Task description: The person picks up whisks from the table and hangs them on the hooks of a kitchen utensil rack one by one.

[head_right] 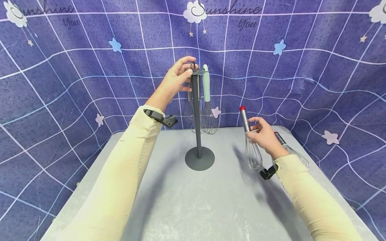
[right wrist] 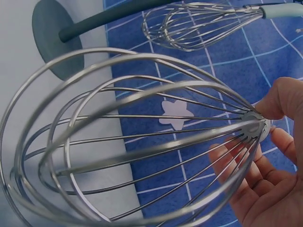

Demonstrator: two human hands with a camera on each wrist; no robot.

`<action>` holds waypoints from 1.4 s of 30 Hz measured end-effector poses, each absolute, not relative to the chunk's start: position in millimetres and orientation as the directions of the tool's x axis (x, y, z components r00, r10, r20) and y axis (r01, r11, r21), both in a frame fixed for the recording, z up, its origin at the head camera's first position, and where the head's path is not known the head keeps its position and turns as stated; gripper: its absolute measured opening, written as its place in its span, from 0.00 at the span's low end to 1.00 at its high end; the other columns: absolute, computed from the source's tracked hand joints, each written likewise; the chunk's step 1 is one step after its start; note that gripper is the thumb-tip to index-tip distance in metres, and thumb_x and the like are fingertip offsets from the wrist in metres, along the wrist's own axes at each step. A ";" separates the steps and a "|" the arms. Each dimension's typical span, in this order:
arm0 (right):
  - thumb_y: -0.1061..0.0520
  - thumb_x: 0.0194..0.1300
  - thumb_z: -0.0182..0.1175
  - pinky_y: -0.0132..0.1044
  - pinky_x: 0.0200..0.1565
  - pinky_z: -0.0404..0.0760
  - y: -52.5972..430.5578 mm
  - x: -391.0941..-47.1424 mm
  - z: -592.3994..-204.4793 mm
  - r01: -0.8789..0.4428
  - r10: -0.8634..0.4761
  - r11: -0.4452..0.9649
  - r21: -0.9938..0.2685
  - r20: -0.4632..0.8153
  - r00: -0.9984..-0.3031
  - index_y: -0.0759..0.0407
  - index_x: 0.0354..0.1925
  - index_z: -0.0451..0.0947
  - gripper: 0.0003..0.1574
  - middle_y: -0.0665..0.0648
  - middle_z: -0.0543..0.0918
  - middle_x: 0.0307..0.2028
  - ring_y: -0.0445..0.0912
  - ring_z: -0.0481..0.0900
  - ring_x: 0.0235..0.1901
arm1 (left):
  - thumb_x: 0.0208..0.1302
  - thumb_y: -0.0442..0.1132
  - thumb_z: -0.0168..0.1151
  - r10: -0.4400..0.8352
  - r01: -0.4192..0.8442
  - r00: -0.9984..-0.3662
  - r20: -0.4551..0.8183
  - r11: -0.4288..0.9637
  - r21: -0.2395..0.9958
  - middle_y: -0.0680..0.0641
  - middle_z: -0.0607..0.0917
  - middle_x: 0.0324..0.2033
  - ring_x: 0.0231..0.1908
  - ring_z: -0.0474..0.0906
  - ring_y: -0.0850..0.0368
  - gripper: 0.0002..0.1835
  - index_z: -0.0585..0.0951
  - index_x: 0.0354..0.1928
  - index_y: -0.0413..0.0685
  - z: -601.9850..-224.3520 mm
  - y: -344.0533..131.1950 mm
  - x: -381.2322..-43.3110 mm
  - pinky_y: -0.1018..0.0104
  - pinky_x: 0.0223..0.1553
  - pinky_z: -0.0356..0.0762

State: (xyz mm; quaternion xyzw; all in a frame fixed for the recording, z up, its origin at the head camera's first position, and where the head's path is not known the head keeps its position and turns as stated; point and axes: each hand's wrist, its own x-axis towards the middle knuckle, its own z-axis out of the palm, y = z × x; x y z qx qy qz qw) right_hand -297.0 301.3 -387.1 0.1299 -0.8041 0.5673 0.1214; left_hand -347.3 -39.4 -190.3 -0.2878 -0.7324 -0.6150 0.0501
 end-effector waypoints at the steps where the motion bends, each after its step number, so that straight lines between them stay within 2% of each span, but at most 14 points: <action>1: 0.75 0.59 0.59 0.40 0.29 0.86 300.9 -297.0 -386.1 -0.353 -0.071 0.319 -0.880 0.349 -0.935 0.69 0.66 0.63 0.37 0.61 0.76 0.39 0.39 0.79 0.30 | 0.79 0.38 0.50 0.359 0.483 -0.830 0.427 0.079 0.872 0.56 0.78 0.63 0.56 0.81 0.47 0.21 0.71 0.68 0.64 -190.1 -39.4 -347.2 0.44 0.51 0.78; 14: 0.75 0.58 0.60 0.40 0.29 0.86 295.3 -293.3 -376.2 -0.383 -0.061 0.312 -0.869 0.384 -0.921 0.68 0.65 0.64 0.37 0.59 0.76 0.38 0.39 0.79 0.30 | 0.79 0.38 0.50 0.348 0.461 -0.844 0.407 0.084 0.884 0.51 0.75 0.67 0.57 0.80 0.48 0.21 0.71 0.68 0.65 -189.8 -40.1 -346.9 0.44 0.50 0.78; 24: 0.77 0.57 0.60 0.43 0.31 0.87 287.0 -288.5 -368.4 -0.411 -0.063 0.281 -0.867 0.410 -0.910 0.68 0.64 0.64 0.37 0.59 0.74 0.38 0.38 0.79 0.30 | 0.79 0.37 0.50 0.336 0.468 -0.844 0.418 0.081 0.880 0.53 0.77 0.64 0.56 0.81 0.48 0.20 0.72 0.67 0.64 -191.1 -40.3 -347.0 0.45 0.50 0.78; 31: 0.78 0.54 0.59 0.38 0.29 0.86 283.2 -288.0 -364.5 -0.419 -0.044 0.268 -0.867 0.424 -0.905 0.68 0.64 0.64 0.38 0.57 0.75 0.37 0.38 0.77 0.27 | 0.79 0.38 0.50 0.338 0.467 -0.843 0.419 0.072 0.881 0.55 0.78 0.63 0.57 0.80 0.48 0.20 0.72 0.67 0.63 -191.1 -39.7 -345.9 0.43 0.51 0.77; 42: 0.77 0.53 0.59 0.35 0.27 0.84 279.0 -286.0 -354.2 -0.453 -0.051 0.302 -0.839 0.460 -0.886 0.68 0.63 0.65 0.38 0.55 0.77 0.35 0.38 0.78 0.25 | 0.79 0.38 0.50 0.349 0.471 -0.837 0.422 0.068 0.879 0.52 0.76 0.65 0.56 0.81 0.48 0.20 0.71 0.68 0.63 -189.7 -38.9 -345.2 0.43 0.52 0.77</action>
